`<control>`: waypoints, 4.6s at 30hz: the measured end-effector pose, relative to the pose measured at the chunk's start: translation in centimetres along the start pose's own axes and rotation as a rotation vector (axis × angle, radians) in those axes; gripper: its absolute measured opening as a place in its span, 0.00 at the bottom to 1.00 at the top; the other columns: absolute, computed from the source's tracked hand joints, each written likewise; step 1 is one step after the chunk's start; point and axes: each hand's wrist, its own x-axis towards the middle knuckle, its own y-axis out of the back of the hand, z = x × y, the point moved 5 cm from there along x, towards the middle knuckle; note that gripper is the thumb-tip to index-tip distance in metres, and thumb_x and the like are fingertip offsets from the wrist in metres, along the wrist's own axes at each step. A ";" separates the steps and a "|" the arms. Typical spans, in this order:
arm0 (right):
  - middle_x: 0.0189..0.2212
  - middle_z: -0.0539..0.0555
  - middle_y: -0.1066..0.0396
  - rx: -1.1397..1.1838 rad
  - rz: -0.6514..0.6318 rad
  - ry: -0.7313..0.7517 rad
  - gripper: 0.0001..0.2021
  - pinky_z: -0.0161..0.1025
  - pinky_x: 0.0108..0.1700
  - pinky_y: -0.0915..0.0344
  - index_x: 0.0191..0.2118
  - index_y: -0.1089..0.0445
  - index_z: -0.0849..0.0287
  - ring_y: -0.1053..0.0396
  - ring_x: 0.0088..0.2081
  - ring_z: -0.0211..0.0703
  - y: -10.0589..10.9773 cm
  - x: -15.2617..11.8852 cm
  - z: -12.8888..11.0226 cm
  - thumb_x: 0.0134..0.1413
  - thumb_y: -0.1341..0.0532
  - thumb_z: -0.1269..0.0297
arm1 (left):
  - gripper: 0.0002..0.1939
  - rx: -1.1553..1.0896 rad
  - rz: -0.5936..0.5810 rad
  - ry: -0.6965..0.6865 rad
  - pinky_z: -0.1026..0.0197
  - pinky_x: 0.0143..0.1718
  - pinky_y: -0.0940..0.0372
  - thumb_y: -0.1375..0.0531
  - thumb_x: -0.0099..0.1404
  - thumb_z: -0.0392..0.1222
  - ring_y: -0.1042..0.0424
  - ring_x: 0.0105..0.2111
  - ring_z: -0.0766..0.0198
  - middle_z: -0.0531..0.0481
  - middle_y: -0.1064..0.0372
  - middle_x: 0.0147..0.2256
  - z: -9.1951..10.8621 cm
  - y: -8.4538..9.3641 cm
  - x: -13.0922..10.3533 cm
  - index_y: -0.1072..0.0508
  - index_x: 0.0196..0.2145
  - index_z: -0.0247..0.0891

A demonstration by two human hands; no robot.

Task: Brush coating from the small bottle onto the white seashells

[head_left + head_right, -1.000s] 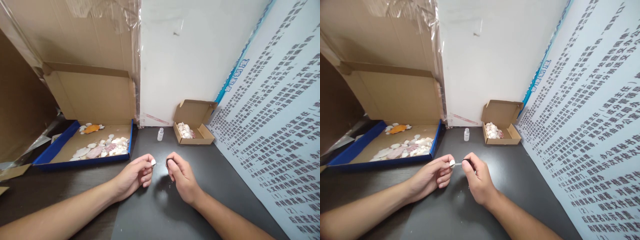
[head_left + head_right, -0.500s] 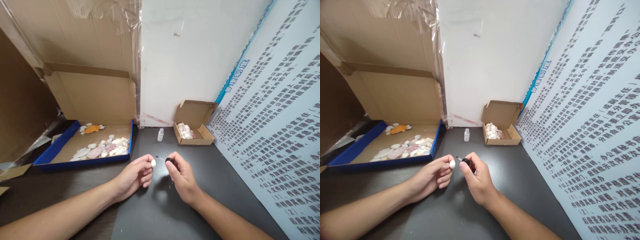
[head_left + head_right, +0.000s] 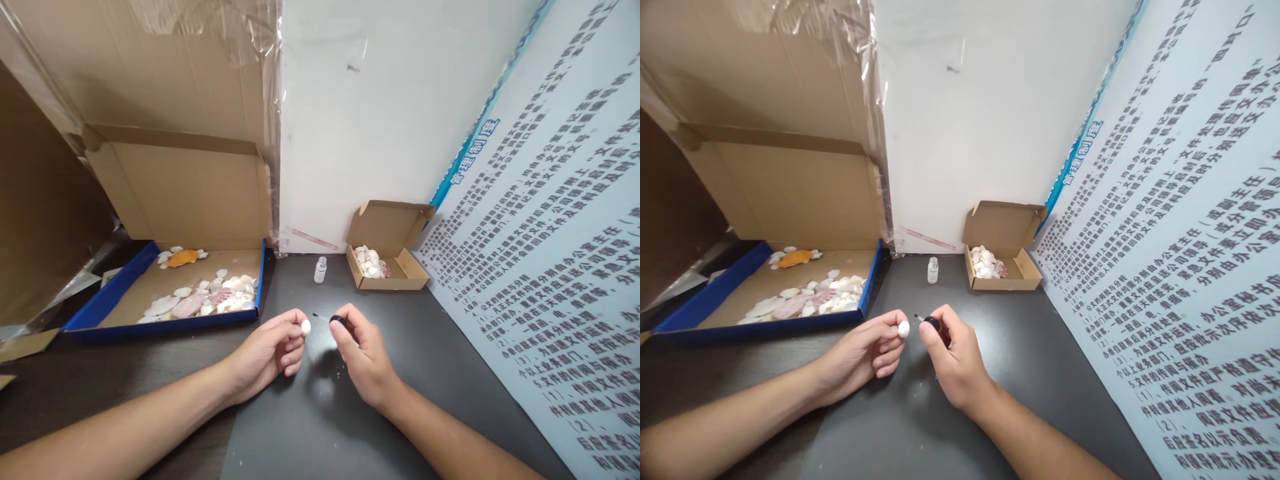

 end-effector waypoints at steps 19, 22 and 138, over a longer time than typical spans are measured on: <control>0.21 0.44 0.47 0.017 -0.007 0.059 0.13 0.34 0.26 0.47 0.30 0.42 0.56 0.48 0.22 0.35 0.1 -0.1 -0.7 0.65 0.50 0.58 | 0.07 0.017 0.024 0.008 0.69 0.19 0.52 0.40 0.60 0.38 0.54 0.17 0.74 0.62 0.54 0.18 -0.1 -0.1 -0.1 0.37 0.31 0.39; 0.20 0.44 0.47 -0.024 0.016 0.048 0.12 0.34 0.25 0.48 0.29 0.42 0.56 0.47 0.22 0.35 0.3 0.0 -0.6 0.63 0.46 0.59 | 0.06 0.027 0.016 0.001 0.68 0.19 0.52 0.40 0.61 0.37 0.55 0.17 0.74 0.62 0.55 0.18 -0.1 0.0 -0.1 0.37 0.31 0.38; 0.19 0.44 0.48 -0.168 -0.064 0.080 0.12 0.33 0.25 0.48 0.26 0.43 0.56 0.48 0.22 0.35 -0.3 0.0 -1.0 0.61 0.47 0.60 | 0.03 -0.039 0.021 -0.022 0.68 0.19 0.47 0.46 0.61 0.33 0.51 0.17 0.73 0.59 0.51 0.20 0.4 -0.1 -0.3 0.37 0.29 0.38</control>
